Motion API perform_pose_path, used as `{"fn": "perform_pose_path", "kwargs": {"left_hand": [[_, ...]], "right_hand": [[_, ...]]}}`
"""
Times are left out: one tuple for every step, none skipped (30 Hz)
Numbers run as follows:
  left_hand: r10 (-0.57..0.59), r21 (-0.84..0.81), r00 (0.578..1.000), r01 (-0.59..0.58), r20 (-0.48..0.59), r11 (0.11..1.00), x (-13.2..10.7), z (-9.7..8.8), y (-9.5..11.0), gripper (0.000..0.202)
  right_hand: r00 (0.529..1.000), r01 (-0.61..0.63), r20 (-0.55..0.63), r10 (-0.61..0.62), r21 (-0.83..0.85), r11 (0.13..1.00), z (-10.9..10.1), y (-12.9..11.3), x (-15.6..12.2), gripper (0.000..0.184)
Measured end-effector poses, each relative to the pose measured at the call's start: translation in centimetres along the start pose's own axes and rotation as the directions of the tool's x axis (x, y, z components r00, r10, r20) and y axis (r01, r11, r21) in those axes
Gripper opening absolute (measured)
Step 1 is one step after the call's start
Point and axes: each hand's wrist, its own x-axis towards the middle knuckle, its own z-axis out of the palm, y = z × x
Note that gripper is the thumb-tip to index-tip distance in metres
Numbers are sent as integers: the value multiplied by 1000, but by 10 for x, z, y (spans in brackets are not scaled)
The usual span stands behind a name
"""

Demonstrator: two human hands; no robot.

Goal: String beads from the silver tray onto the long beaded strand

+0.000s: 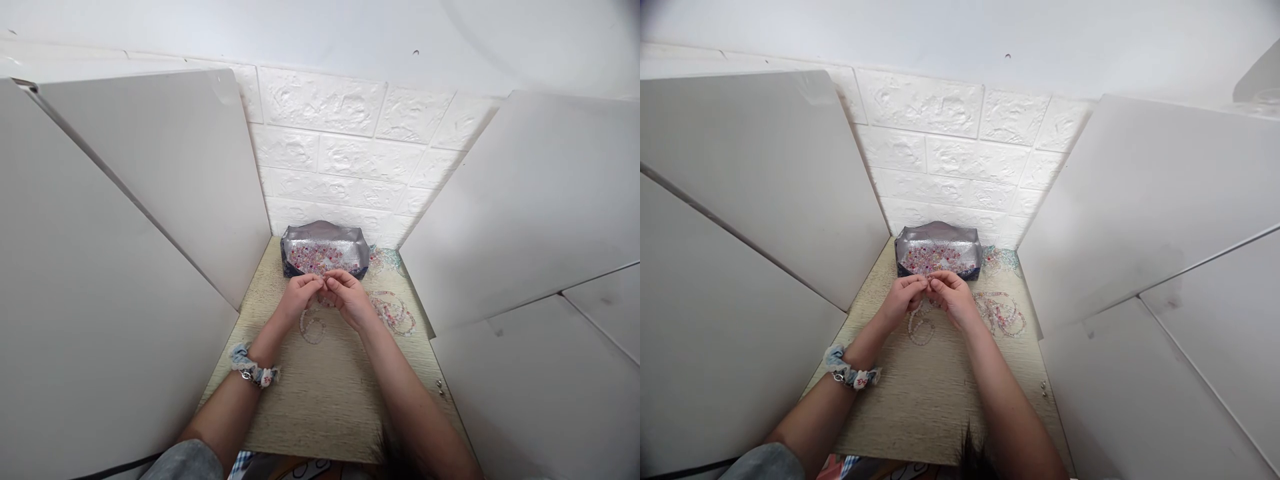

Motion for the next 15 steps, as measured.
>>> {"fn": "perform_pose_path", "kwargs": {"left_hand": [[1, 0, 1000, -1, 3, 1000, 0, 0, 0, 20], [2, 0, 1000, -2, 4, 1000, 0, 0, 0, 20], [2, 0, 1000, -2, 2, 1000, 0, 0, 0, 21], [2, 0, 1000, -2, -2, 1000, 0, 0, 0, 21], [2, 2, 1000, -2, -4, 1000, 0, 0, 0, 22], [1, 6, 1000, -1, -4, 1000, 0, 0, 0, 22], [2, 9, 1000, -2, -3, 1000, 0, 0, 0, 22], [4, 11, 1000, -4, 0, 1000, 0, 0, 0, 22], [8, 13, 1000, -8, 4, 1000, 0, 0, 0, 22], [12, 13, 1000, -12, 7, 1000, 0, 0, 0, 21], [17, 12, 1000, -17, 9, 1000, 0, 0, 0, 21], [22, 10, 1000, -22, 11, 1000, 0, 0, 0, 21], [26, 9, 1000, -26, 14, 1000, 0, -1, 0, 20], [30, 7, 999, -30, 18, 1000, 0, -1, -1, 20], [34, 4, 999, -35, 21, 999, 0, -1, -1, 20]], "right_hand": [[1000, 3, 0, -3, -3, 1000, 0, 0, 0, 22], [1000, 5, -1, -5, -8, 1000, 0, 0, 0, 21], [1000, 6, -2, -6, -13, 1000, -1, 0, 0, 22], [1000, 6, -5, -6, -18, 1000, -1, 0, 0, 22], [1000, 4, -8, -5, -20, 1000, -1, 0, -1, 23], [1000, 3, -11, -3, -21, 1000, 0, 0, -1, 23], [1000, 2, -14, -2, -20, 1000, 0, -1, -1, 24], [1000, 1, -16, -1, -17, 1000, 0, -1, -1, 24], [1000, -1, -19, 1, -14, 1000, 0, -1, -1, 25], [1000, -4, -23, 4, -10, 1000, 1, -2, -2, 25], [1000, -6, -25, 6, -5, 1000, 1, -2, -2, 25], [1000, -9, -26, 9, 1, 1000, 1, -2, -2, 26], [1000, -10, -24, 10, 5, 1000, 1, -2, -2, 26], [1000, -11, -21, 11, 9, 1000, 1, -2, -2, 26], [1000, -10, -20, 10, 13, 1000, 1, -2, -2, 27]]}}
